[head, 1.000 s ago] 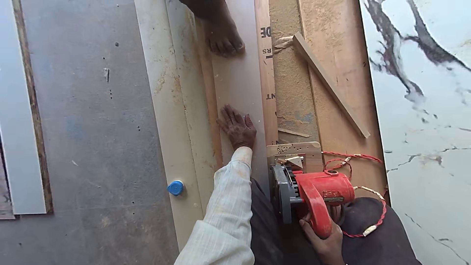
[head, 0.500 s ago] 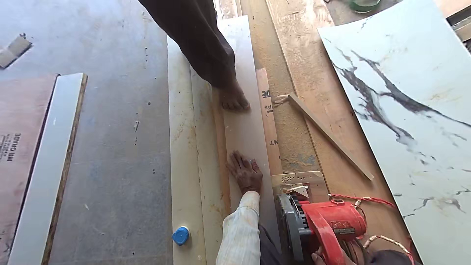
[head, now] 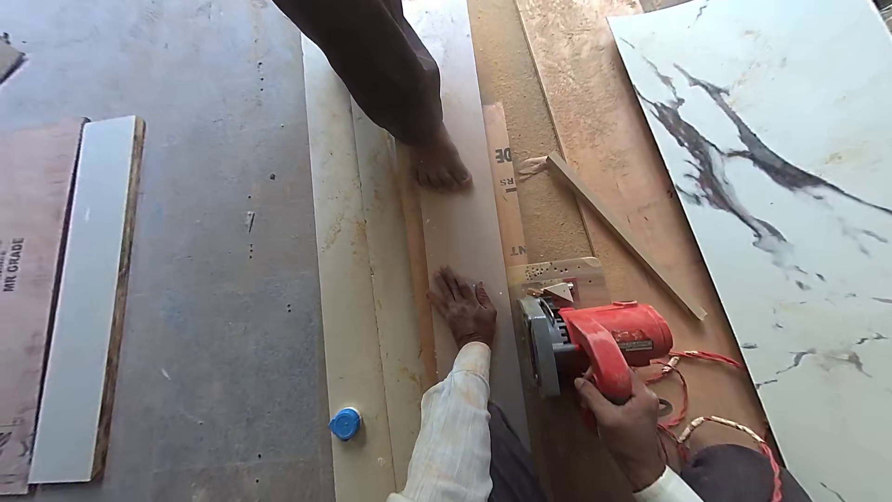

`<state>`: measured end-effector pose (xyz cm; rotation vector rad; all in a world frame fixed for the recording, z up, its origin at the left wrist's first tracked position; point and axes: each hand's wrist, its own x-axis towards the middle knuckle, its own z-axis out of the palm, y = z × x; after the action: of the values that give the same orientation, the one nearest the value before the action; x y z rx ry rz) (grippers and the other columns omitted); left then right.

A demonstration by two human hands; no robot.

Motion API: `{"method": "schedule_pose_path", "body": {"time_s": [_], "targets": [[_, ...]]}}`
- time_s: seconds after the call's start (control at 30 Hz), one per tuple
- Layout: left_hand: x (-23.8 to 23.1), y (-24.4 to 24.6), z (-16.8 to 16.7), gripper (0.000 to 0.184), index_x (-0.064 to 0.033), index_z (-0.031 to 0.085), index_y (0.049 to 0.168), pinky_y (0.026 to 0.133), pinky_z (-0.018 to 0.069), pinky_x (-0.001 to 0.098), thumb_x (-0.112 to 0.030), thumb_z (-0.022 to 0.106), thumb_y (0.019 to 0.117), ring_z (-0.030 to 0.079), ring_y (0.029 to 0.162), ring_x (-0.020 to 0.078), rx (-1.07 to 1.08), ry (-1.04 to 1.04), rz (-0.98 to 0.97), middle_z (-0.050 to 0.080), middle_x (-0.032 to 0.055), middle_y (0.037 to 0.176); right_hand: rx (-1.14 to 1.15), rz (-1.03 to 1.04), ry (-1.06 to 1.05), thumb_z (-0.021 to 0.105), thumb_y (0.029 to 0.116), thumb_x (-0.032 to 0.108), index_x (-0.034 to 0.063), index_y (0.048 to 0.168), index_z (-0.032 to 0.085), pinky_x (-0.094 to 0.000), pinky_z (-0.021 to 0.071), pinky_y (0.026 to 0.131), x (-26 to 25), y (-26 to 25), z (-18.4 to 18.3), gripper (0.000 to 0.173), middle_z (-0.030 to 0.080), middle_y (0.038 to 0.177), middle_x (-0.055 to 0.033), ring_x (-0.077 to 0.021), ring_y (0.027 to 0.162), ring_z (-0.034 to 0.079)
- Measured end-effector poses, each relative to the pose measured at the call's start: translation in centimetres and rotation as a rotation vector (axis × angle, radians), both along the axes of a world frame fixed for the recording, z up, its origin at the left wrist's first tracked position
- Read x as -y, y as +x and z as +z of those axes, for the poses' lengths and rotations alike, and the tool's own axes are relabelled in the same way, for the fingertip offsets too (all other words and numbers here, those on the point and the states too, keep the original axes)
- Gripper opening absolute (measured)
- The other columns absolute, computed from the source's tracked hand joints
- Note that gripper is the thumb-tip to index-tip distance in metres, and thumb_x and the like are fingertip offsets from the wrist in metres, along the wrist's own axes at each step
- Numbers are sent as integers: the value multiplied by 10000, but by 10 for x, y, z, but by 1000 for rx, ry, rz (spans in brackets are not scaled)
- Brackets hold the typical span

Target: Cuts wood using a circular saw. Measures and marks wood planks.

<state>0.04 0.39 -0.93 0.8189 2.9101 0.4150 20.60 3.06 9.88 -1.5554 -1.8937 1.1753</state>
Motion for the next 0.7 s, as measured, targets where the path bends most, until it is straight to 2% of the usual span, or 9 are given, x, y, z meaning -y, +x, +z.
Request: {"method": "schedule_pose_path", "body": {"time_s": [0.1, 0.2, 0.33, 0.4, 0.5, 0.6, 0.7], "targets": [[1, 1, -1, 616, 113, 438, 1492, 1219, 121, 678, -334, 394, 1070, 280, 1534, 450, -23, 13, 1, 330, 283, 1626, -25, -18, -40, 696, 734, 246, -11, 923, 676, -239, 536, 551, -13, -13, 2, 320, 658, 719, -4, -34, 585, 625], [1, 1, 1, 622, 105, 421, 1506, 1225, 109, 668, -344, 381, 1078, 247, 1543, 458, -6, -15, -8, 308, 275, 1640, -24, -31, -79, 694, 731, 238, -2, 948, 669, -279, 531, 510, -23, -24, 4, 324, 645, 690, -3, -70, 532, 609], [1, 2, -1, 601, 103, 479, 1468, 1222, 105, 673, -344, 396, 1074, 262, 1538, 457, -26, -9, -14, 331, 278, 1628, -56, -30, -87, 693, 749, 217, 25, 944, 652, -279, 538, 486, -35, -35, 0, 277, 636, 666, 10, -77, 501, 605], [1, 1, -1, 598, 97, 469, 1477, 1220, 103, 675, -341, 397, 1076, 252, 1543, 455, -14, -7, -10, 318, 277, 1634, -44, -12, -49, 692, 751, 221, 23, 942, 661, -308, 540, 499, -44, -42, -4, 277, 641, 669, -3, -96, 510, 611], [1, 1, -1, 608, 88, 442, 1500, 1220, 101, 675, -346, 391, 1078, 249, 1541, 462, -9, -15, -10, 316, 279, 1635, -37, 15, -38, 717, 781, 182, -9, 968, 673, -409, 549, 558, -59, -55, -4, 271, 663, 720, -71, -172, 567, 634], [1, 0, 0, 619, 72, 395, 1534, 1228, 68, 664, -356, 354, 1088, 203, 1561, 442, 43, -52, -14, 270, 266, 1659, -70, 1, -59, 711, 784, 139, 9, 979, 660, -359, 552, 541, -75, -71, -4, 239, 655, 734, -45, -133, 555, 619], [-1, -1, 3, 628, 65, 374, 1548, 1232, 67, 656, -361, 351, 1087, 181, 1571, 426, 65, -65, 1, 247, 246, 1673, -56, 3, -53, 712, 777, 142, 25, 953, 666, -360, 538, 550, -91, -87, -3, 217, 653, 735, -37, -127, 562, 614]]}}
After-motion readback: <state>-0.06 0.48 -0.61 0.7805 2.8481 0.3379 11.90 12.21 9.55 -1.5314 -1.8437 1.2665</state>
